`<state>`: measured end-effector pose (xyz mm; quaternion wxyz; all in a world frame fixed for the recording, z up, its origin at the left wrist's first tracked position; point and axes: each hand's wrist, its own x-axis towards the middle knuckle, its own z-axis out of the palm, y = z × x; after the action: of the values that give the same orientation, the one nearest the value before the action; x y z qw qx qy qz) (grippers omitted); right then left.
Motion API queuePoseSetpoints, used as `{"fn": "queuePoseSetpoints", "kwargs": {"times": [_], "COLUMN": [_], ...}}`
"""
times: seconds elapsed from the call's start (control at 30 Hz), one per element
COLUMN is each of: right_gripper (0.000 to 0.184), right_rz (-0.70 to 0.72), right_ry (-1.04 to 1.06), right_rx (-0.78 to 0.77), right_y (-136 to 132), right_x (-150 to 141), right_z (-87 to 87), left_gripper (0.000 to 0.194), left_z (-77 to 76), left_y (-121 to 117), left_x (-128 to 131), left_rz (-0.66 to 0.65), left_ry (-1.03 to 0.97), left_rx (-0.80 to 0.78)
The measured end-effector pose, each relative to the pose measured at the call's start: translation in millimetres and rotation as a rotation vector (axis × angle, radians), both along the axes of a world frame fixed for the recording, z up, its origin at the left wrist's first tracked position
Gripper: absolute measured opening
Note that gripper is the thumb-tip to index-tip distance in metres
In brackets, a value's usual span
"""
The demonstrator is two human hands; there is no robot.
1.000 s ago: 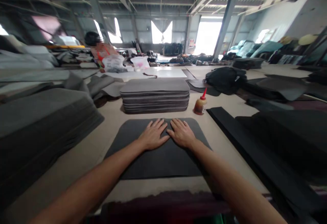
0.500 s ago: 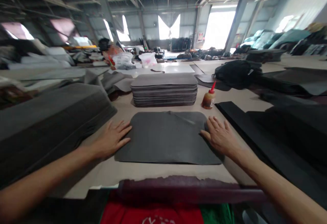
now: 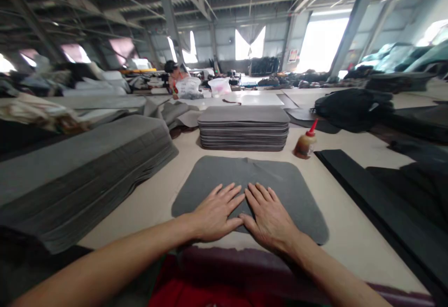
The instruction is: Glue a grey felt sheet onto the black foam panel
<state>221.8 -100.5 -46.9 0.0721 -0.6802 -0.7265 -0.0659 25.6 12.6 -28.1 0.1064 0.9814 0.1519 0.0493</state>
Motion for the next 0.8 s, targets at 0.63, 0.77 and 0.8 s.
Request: {"fn": "queuePoseSetpoints", "kwargs": {"times": [0.63,0.77,0.8], "right_gripper": [0.053,0.065,0.066], "right_rz": [-0.026,-0.064,-0.053], "right_ry": [-0.064,0.023,0.041], "right_rx": [0.285,0.172,0.154], "right_y": [-53.1,4.2,17.7], "right_x": [125.4,91.0,85.1], "right_z": [-31.0,17.9,23.7], "left_gripper": [0.030,0.032,0.032], "left_z": [62.8,63.7,59.9], "left_y": [46.4,66.3,69.5], "left_x": [-90.8,7.9,33.7], "left_rz": [0.403,0.034,-0.018], "left_ry": [-0.023,-0.055,-0.045], "left_rx": [0.179,0.129,0.120]}}
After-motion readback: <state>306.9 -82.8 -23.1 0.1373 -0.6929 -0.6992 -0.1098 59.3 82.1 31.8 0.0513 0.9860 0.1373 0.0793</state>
